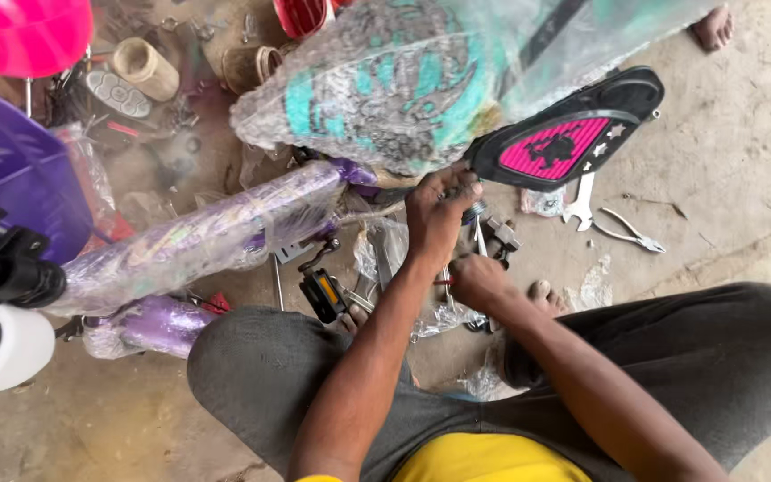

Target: The person is assembling a bicycle while sitting on the floor. They use various tools, including a screwdriver and pliers, to attach a pink and black seat to the frame of a purple bicycle. The person also handles a small plastic bag containing screws and other small parts.

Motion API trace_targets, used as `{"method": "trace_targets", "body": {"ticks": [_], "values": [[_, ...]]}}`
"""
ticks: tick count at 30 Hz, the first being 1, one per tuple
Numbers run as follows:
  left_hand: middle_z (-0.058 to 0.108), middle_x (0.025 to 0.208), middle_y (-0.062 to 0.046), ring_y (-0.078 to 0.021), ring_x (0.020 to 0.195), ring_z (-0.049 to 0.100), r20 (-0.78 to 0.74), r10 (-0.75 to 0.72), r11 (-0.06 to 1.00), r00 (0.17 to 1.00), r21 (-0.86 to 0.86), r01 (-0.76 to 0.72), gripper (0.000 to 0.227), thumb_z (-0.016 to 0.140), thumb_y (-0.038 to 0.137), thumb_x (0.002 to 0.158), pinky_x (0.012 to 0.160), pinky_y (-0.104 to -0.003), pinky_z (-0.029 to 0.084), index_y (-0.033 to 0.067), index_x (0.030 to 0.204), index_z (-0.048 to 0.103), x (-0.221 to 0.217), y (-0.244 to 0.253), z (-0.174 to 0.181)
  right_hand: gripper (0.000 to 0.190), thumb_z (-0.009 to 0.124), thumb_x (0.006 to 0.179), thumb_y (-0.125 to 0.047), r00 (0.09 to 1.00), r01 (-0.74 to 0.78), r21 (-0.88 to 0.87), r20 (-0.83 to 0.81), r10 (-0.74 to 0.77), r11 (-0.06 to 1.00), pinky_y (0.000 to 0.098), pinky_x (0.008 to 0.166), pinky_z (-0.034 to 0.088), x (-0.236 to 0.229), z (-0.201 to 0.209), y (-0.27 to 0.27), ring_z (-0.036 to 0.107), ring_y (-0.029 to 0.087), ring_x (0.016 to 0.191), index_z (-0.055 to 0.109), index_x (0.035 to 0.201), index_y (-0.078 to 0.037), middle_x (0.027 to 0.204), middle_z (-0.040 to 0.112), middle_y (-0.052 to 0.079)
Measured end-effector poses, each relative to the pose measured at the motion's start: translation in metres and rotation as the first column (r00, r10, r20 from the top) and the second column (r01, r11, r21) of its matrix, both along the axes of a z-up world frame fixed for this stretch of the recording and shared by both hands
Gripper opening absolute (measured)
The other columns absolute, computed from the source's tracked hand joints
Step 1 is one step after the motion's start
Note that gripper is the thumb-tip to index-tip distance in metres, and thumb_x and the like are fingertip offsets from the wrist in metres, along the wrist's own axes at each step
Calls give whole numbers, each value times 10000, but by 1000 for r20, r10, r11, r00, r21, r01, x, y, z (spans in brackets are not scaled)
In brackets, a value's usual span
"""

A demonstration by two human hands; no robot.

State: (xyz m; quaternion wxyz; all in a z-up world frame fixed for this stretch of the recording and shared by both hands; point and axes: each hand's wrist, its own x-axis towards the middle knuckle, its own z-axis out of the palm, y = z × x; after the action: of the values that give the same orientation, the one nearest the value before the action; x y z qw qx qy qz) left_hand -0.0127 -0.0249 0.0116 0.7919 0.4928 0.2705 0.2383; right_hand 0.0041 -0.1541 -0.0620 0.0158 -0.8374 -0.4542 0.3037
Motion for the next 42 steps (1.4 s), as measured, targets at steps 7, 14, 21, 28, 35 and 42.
{"method": "trace_targets", "body": {"ticks": [7, 14, 21, 28, 35, 42], "values": [[738, 1001, -98, -153, 848, 645, -98, 75, 873, 992, 488, -18, 605, 837, 426, 832, 787, -294, 530, -23, 1218, 711, 17, 15, 18, 492, 746, 690, 12, 995, 94, 279, 10, -101, 956, 397, 833, 590, 42, 212, -105, 732, 243, 943, 782, 1119, -225, 1117, 767, 48], [596, 755, -95, -239, 707, 575, -276, -53, 757, 960, 616, 219, 758, 806, 654, 836, 667, -412, 442, -83, 907, 643, 77, 16, 15, 362, 817, 840, -74, 832, 127, 641, 346, -433, 757, 333, 676, 613, 53, 312, -129, 741, 254, 808, 727, 1173, 37, 1092, 735, 187], [551, 497, -73, -232, 595, 553, -567, -100, 797, 818, 446, 407, 759, 727, 772, 748, 622, -373, 447, 34, 580, 674, 109, 16, -13, 303, 834, 879, -123, 825, 24, 563, 455, -334, 826, 302, 571, 586, 67, 295, -115, 726, 203, 705, 756, 1167, -71, 1094, 762, 101], [653, 656, -127, -198, 672, 607, -599, -178, 775, 781, 404, 487, 873, 552, 871, 781, 643, -360, 499, 30, 825, 780, 106, 19, -42, 348, 805, 886, -145, 777, -157, 505, 594, -209, 849, 330, 576, 561, 70, 291, -112, 715, 202, 844, 727, 1226, -131, 1090, 736, 41], [745, 916, -110, -234, 735, 691, -408, -235, 619, 882, 637, 459, 680, 340, 802, 910, 668, -358, 509, 377, 1281, 719, 105, 14, -65, 367, 801, 876, -84, 717, -273, 386, 692, -81, 881, 313, 562, 543, 70, 288, -110, 635, 163, 717, 726, 1236, -85, 1156, 729, 80], [770, 1036, -80, -178, 868, 729, -398, -269, 639, 877, 608, 472, 476, 480, 706, 1002, 723, -296, 542, 435, 1341, 677, 108, 13, -76, 399, 779, 814, 35, 658, -394, 347, 753, -2, 851, 303, 546, 505, 77, 290, -110, 599, 136, 686, 754, 1198, -71, 1192, 734, 78]]}}
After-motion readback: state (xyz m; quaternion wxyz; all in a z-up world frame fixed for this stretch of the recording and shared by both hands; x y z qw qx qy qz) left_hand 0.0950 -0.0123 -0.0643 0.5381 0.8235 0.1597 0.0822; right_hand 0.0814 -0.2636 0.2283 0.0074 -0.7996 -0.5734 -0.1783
